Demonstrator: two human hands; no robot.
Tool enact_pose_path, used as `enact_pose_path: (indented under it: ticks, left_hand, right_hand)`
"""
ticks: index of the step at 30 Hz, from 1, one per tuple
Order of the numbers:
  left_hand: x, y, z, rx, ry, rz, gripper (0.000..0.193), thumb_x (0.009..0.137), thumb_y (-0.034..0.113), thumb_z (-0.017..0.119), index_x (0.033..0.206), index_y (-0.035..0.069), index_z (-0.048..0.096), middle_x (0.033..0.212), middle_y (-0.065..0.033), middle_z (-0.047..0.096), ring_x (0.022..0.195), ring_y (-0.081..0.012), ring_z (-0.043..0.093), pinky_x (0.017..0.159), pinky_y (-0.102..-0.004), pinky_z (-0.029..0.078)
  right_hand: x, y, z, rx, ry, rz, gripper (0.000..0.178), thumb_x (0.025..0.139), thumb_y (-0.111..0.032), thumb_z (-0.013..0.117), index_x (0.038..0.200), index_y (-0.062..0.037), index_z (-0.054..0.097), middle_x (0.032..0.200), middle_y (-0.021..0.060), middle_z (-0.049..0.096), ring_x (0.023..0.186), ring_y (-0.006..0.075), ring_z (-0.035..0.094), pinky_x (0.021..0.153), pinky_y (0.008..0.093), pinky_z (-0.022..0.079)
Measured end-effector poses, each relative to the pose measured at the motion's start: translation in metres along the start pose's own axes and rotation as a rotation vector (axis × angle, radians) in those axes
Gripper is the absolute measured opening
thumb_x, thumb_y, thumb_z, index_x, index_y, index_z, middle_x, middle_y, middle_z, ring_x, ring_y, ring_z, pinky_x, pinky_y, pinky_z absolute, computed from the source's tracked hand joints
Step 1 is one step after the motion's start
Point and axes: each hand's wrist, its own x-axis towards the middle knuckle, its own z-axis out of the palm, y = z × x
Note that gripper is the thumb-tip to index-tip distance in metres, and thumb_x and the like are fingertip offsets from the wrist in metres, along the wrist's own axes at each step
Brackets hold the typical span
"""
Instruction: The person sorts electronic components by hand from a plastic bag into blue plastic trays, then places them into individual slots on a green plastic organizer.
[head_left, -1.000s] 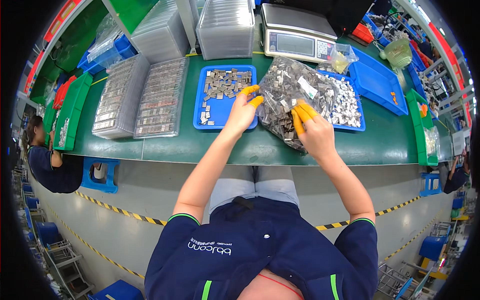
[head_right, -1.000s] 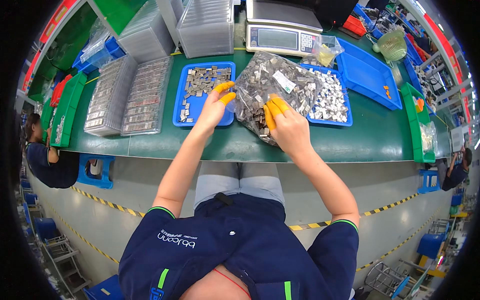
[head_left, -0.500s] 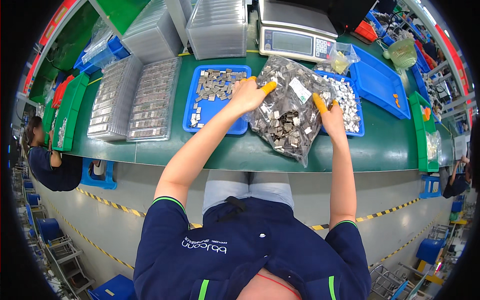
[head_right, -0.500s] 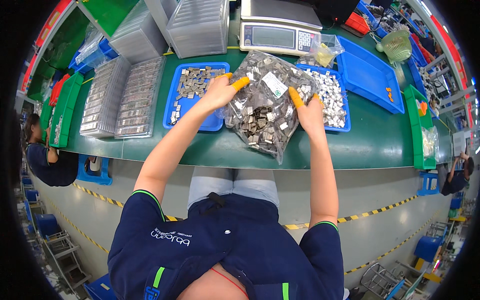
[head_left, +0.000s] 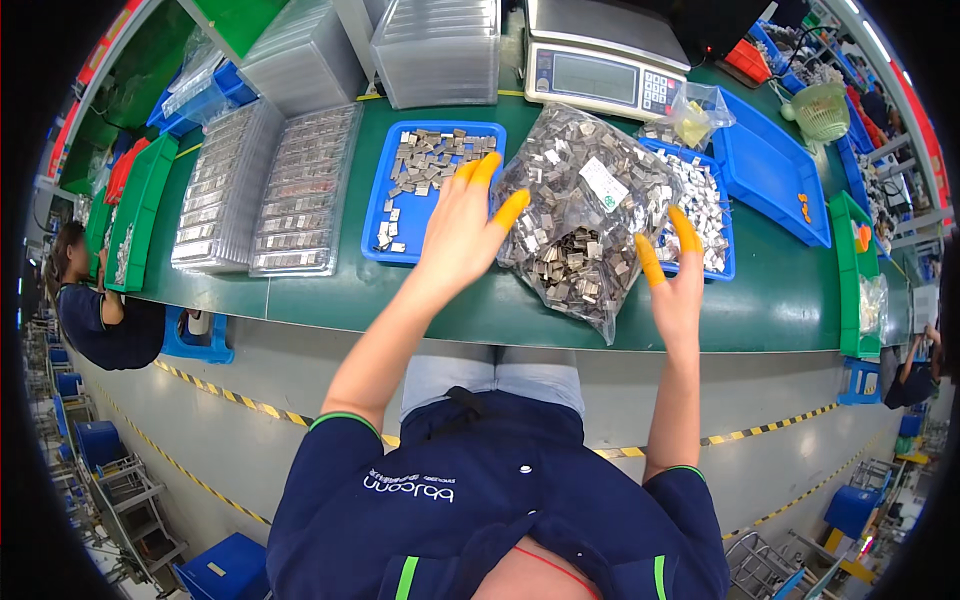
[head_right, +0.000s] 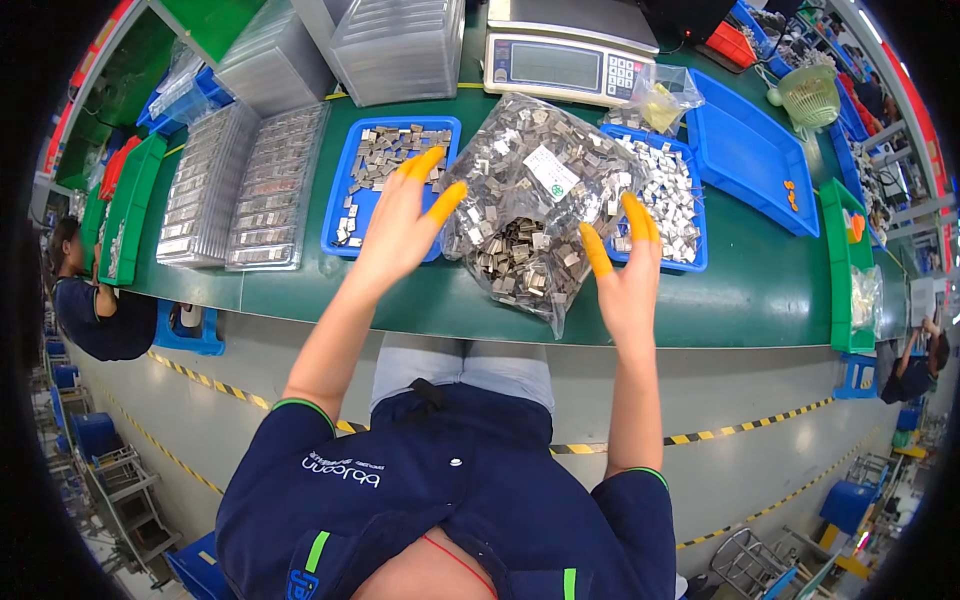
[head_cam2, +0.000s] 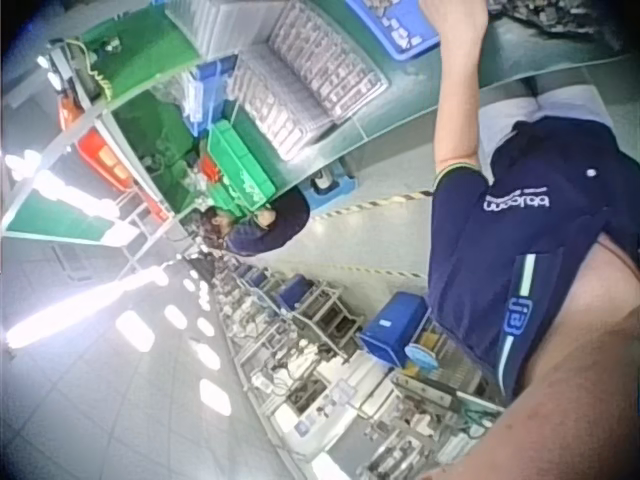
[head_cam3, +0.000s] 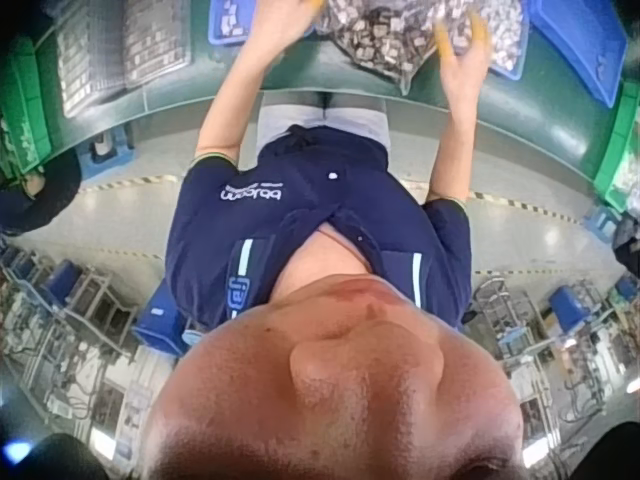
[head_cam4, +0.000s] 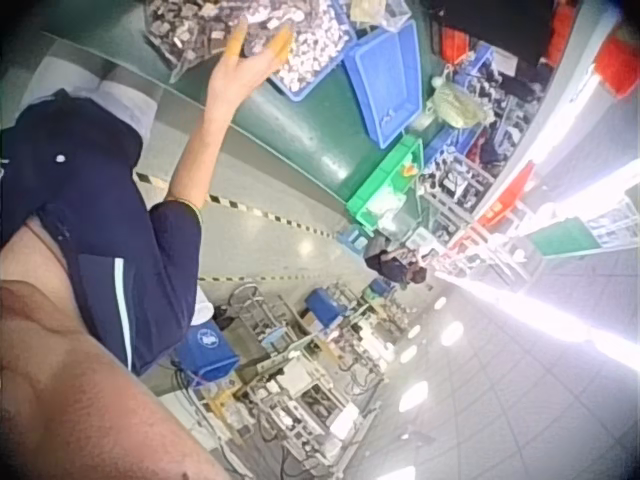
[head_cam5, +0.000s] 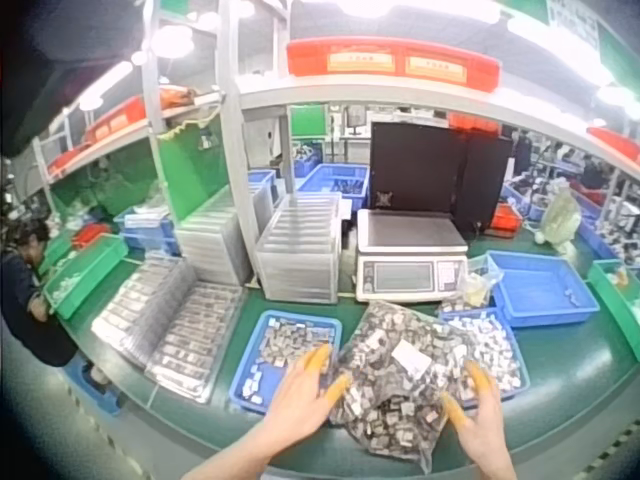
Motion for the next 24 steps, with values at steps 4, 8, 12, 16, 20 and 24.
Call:
enact_pose_path:
  ticks: [4, 8, 12, 16, 20, 24]
  left_hand:
    - [-0.055, 0.017, 0.011, -0.009, 0.058, -0.043, 0.056, 0.077, 0.028, 0.067, 0.118, -0.001, 0.042, 0.114, -0.0194, 0.047, 0.105, -0.0345, 0.044, 0.092, -0.0397, 0.036]
    - [-0.08, 0.019, 0.028, -0.191, 0.126, -0.327, 0.056, 0.073, 0.024, 0.072, 0.113, 0.001, 0.04, 0.099, -0.0144, 0.047, 0.071, -0.0236, 0.056, 0.063, -0.0341, 0.046]
    - [-0.088, 0.028, 0.033, -0.134, 0.189, -0.204, 0.054, 0.073, 0.025, 0.072, 0.111, 0.003, 0.04, 0.088, -0.0116, 0.049, 0.054, -0.0182, 0.052, 0.052, -0.0298, 0.044]
    - [-0.092, 0.014, 0.034, -0.452, -0.551, -0.557, 0.047, 0.079, 0.026, 0.067, 0.108, 0.0, 0.041, 0.092, -0.0131, 0.055, 0.065, -0.0166, 0.061, 0.053, -0.0264, 0.048]
    - [-0.11, 0.026, 0.058, -1.106, -0.367, -0.663, 0.054, 0.084, 0.02, 0.062, 0.119, -0.001, 0.027, 0.106, -0.0157, 0.053, 0.083, -0.021, 0.062, 0.062, -0.0293, 0.054]
    - [-0.109, 0.035, 0.081, -1.347, -0.093, -0.63, 0.065, 0.081, 0.018, 0.066, 0.122, -0.004, 0.02, 0.106, -0.014, 0.052, 0.09, -0.0181, 0.059, 0.074, -0.0278, 0.05]
  right_hand:
    - [0.047, -0.014, -0.001, -0.204, -0.232, -0.425, 0.06, 0.072, -0.023, 0.072, 0.124, -0.0067, 0.047, 0.128, 0.0133, 0.044, 0.117, 0.0325, 0.04, 0.099, 0.0389, 0.031]
    - [0.066, -0.04, 0.024, -0.311, -0.362, -0.641, 0.061, 0.071, -0.03, 0.072, 0.124, -0.0105, 0.048, 0.131, 0.0143, 0.04, 0.123, 0.032, 0.033, 0.102, 0.044, 0.026]
    - [0.089, -0.01, 0.048, -0.468, -0.507, -0.845, 0.047, 0.076, -0.033, 0.066, 0.116, -0.0128, 0.054, 0.122, 0.0094, 0.049, 0.12, 0.0275, 0.038, 0.104, 0.0443, 0.024]
    - [0.105, -0.001, 0.054, -0.333, -0.622, -0.805, 0.033, 0.079, -0.03, 0.063, 0.106, -0.0094, 0.058, 0.113, 0.0109, 0.054, 0.113, 0.0286, 0.045, 0.101, 0.0421, 0.029]
    - [0.146, 0.0, 0.05, -0.364, -0.22, -0.608, 0.049, 0.081, -0.034, 0.06, 0.112, 0.0019, 0.054, 0.118, 0.0211, 0.051, 0.115, 0.0339, 0.043, 0.099, 0.0374, 0.032]
    - [0.188, 0.021, 0.067, -0.458, -0.603, -0.117, 0.07, 0.077, -0.056, 0.056, 0.11, 0.0051, 0.055, 0.106, 0.0214, 0.058, 0.099, 0.0315, 0.054, 0.087, 0.0332, 0.039]
